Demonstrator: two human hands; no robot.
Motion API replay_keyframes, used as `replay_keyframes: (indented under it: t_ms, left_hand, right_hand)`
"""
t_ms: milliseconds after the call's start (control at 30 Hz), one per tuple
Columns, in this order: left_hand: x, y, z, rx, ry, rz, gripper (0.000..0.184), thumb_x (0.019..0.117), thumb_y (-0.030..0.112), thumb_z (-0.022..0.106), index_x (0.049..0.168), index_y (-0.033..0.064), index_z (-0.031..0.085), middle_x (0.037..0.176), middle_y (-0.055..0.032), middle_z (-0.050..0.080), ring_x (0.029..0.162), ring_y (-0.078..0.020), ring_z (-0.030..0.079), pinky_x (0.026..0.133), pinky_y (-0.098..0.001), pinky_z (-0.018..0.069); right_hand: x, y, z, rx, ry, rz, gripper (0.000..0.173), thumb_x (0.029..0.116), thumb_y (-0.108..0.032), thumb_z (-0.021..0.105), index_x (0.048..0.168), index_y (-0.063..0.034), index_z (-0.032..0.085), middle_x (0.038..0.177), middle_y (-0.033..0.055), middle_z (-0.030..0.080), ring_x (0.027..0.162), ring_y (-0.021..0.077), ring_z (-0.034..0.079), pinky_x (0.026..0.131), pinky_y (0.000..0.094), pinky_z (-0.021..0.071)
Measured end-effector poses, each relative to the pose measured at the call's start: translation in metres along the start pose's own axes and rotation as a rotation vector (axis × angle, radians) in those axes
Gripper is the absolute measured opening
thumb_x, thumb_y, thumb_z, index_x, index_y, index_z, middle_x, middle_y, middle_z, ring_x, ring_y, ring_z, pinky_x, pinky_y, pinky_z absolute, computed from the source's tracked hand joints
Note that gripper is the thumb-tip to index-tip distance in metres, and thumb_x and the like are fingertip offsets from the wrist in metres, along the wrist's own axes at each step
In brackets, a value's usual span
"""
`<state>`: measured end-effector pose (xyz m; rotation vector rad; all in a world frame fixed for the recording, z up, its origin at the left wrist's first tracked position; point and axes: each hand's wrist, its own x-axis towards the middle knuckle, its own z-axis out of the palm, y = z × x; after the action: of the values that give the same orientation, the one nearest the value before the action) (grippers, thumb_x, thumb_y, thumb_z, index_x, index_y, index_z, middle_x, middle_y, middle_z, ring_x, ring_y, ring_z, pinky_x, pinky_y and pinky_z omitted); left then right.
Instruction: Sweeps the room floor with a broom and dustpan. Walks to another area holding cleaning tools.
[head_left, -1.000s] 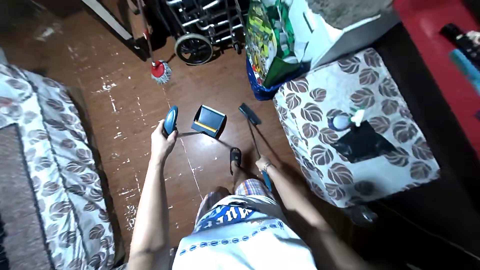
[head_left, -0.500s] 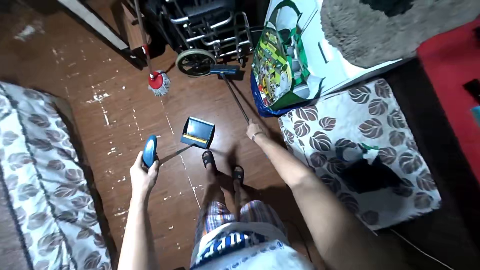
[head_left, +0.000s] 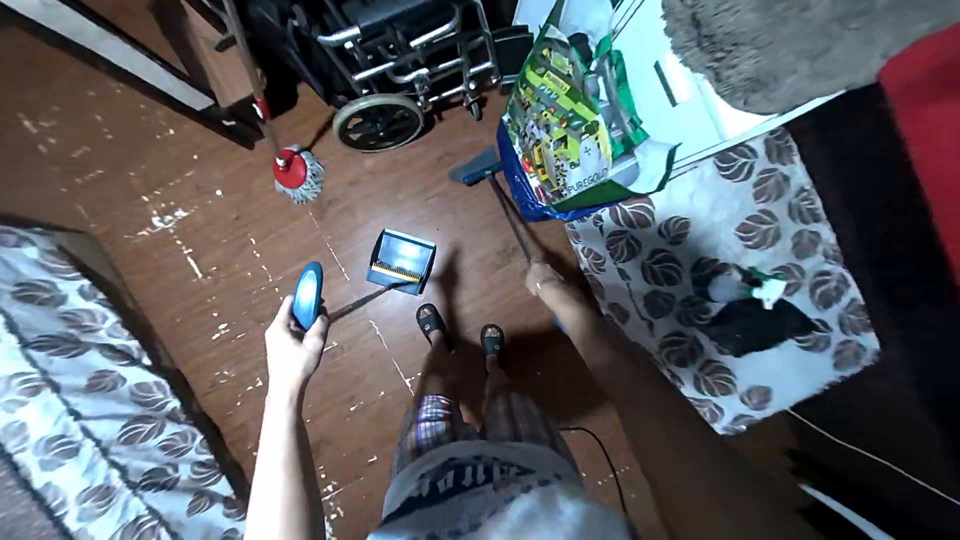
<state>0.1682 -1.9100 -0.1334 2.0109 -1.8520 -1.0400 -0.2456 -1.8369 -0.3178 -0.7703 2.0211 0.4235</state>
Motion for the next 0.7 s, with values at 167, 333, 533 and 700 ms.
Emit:
replay_keyframes:
  t_ms: [167, 333, 533, 700]
  left_hand:
    - [0.023, -0.002, -0.016, -0.031, -0.065, -0.021, 0.034, 0.0955, 0.004, 0.063, 0.129, -0.0003, 0.060, 0.103, -0.0222, 0.070, 0.087, -0.0331, 0.069, 0.079, -0.0570, 0.0542]
    - [0.023, -0.017, -0.025, -0.098, -0.077, 0.048, 0.032, 0.0944, 0.009, 0.061, 0.126, 0.0022, 0.061, 0.098, -0.0194, 0.070, 0.083, -0.0312, 0.069, 0.074, -0.0531, 0.0561]
    - [0.032, -0.018, -0.028, -0.083, -0.126, 0.008, 0.030, 0.0964, 0.007, 0.064, 0.126, 0.0028, 0.062, 0.100, -0.0182, 0.070, 0.084, -0.0285, 0.068, 0.077, -0.0527, 0.0549]
    - [0.028, -0.018, -0.023, -0.084, -0.080, -0.014, 0.025, 0.0943, 0.006, 0.063, 0.119, 0.0032, 0.063, 0.094, -0.0134, 0.068, 0.080, -0.0227, 0.065, 0.073, -0.0466, 0.0522]
  right_hand:
    - [-0.065, 0.077, 0.071, 0.059, 0.321, -0.048, 0.049, 0.1042, -0.017, 0.055, 0.149, 0.0018, 0.048, 0.127, 0.0328, 0.064, 0.118, 0.0471, 0.064, 0.102, 0.0608, 0.0485]
    - [-0.144, 0.101, 0.070, 0.446, -0.069, 0.037, 0.048, 0.1059, -0.021, 0.059, 0.149, -0.0033, 0.048, 0.127, 0.0201, 0.066, 0.104, 0.0268, 0.068, 0.091, 0.0435, 0.0559]
    - [-0.121, 0.077, 0.044, 0.265, 0.060, -0.041, 0.046, 0.1096, -0.030, 0.050, 0.142, 0.0016, 0.056, 0.132, 0.0289, 0.063, 0.124, 0.0422, 0.062, 0.108, 0.0575, 0.0458]
    - [-0.043, 0.030, 0.001, 0.139, 0.182, -0.088, 0.043, 0.1064, -0.014, 0.049, 0.147, -0.0014, 0.053, 0.134, 0.0271, 0.064, 0.126, 0.0406, 0.062, 0.109, 0.0556, 0.0452]
